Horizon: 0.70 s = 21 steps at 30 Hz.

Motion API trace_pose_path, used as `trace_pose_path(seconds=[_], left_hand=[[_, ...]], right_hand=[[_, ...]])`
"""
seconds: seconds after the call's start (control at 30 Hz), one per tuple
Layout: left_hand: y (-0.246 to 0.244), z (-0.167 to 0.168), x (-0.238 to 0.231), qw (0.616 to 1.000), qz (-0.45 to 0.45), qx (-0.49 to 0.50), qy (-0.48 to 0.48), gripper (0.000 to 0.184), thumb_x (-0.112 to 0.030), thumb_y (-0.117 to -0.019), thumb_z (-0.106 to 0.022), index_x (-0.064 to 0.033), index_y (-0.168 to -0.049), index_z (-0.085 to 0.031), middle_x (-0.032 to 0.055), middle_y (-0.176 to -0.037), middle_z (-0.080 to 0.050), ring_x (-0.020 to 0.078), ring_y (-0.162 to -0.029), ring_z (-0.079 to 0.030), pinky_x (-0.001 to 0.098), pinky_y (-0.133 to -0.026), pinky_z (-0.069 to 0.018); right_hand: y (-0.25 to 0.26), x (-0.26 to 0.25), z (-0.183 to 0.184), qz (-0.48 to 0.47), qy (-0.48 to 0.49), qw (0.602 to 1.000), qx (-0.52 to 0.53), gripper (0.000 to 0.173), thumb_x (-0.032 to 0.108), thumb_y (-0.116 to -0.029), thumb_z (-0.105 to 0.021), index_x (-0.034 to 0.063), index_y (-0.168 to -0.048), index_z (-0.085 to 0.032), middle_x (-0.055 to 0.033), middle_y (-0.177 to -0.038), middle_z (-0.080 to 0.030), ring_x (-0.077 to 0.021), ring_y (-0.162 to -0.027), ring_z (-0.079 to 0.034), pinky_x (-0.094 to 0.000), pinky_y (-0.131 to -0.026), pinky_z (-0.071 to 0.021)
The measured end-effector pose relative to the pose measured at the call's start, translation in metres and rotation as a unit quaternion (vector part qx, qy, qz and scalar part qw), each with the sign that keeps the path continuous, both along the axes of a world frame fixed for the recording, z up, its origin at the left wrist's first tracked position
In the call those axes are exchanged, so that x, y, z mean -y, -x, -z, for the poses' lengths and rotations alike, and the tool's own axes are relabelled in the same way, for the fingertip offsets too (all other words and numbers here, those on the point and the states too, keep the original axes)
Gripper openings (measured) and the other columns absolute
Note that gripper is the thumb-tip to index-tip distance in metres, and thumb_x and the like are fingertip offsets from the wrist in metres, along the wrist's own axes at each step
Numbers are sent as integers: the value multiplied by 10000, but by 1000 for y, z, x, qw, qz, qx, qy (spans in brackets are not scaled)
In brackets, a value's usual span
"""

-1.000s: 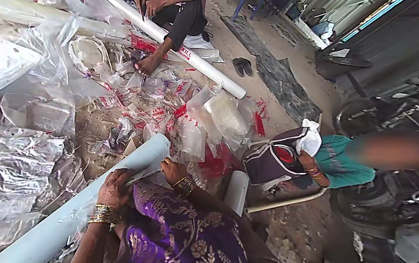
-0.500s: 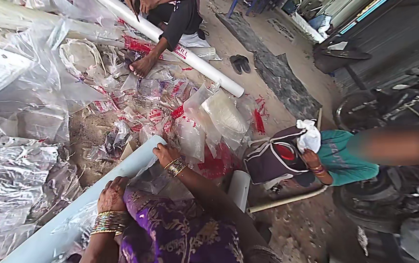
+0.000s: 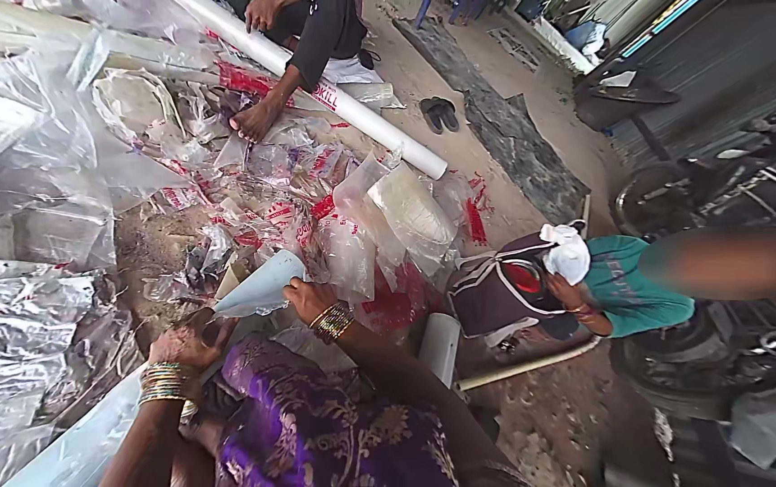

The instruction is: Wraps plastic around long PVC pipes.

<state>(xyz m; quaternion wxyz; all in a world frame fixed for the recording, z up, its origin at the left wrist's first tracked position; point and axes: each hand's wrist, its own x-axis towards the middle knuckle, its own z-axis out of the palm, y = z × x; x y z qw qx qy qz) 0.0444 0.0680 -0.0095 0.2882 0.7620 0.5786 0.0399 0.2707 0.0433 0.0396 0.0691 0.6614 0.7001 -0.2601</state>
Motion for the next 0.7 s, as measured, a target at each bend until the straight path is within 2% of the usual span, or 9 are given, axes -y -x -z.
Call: trace_pose_path(seconds=[0.13,0.33,0.43,0.47,0.57,0.63,0.67,0.7], left_hand=[[-2,-3,2,999,12,-12,-30,477,-370,-972,-668,69,-1159,-681,350,-1174,-674,570,-1109,-645,747,-877,-461],[1,3,2,996,47,11,-78,394,-240,-868,-768,72,-1095,-689,330,-1168,-676,541,-1143,-638,712,-876,-484],[5,16,13,983,35,38,-173,327,-173,-836,-788,53,-1061,-719,335,-1124,-683,565,-1103,-642,708,-855,-500],[4,16,21,982,12,42,-186,291,-115,-843,-784,37,-1086,-731,332,-1138,-679,566,-1115,-633,705,-870,-500],[-10,3,47,987,-74,42,-139,268,-10,-941,-640,-6,-1191,-737,328,-1262,-646,564,-1209,-588,712,-941,-462],[-17,-3,57,993,-94,19,-73,321,-57,-1004,-545,9,-1285,-683,308,-1384,-592,535,-1305,-540,685,-1052,-421],[-20,-9,57,995,-93,7,-29,358,-65,-1032,-493,17,-1349,-637,292,-1457,-543,515,-1368,-492,661,-1117,-375],[-20,-7,56,996,-85,-3,-27,355,-58,-1028,-493,17,-1340,-646,278,-1448,-562,505,-1354,-519,653,-1107,-397]], right_hand=[[8,27,0,45,18,999,-17,310,37,-1050,-451,-9,-1292,-638,-224,-1360,-611,-419,-1053,-691,-587,-840,-546],[11,52,-1,60,30,997,-28,297,-4,-1027,-463,-29,-1258,-649,-233,-1340,-622,-427,-1033,-698,-593,-822,-551],[6,40,-16,55,66,996,-23,322,10,-1032,-455,2,-1282,-658,-215,-1355,-629,-424,-1132,-668,-618,-880,-527],[4,33,-27,63,70,995,-20,324,38,-1044,-458,21,-1297,-659,-211,-1350,-636,-419,-1170,-652,-620,-907,-517],[4,8,-54,111,-22,993,-30,332,123,-1063,-491,77,-1343,-663,-164,-1368,-651,-361,-1196,-659,-560,-950,-526],[16,-14,-57,111,-76,990,-34,331,127,-1062,-498,85,-1340,-673,-134,-1374,-659,-341,-1170,-679,-535,-934,-540],[24,-26,-55,96,-65,993,-32,339,124,-1063,-499,86,-1360,-657,-132,-1411,-637,-349,-1190,-669,-549,-945,-534],[33,-36,-50,72,-29,997,-23,369,120,-1062,-500,92,-1410,-619,-132,-1471,-591,-364,-1221,-647,-568,-961,-523]])
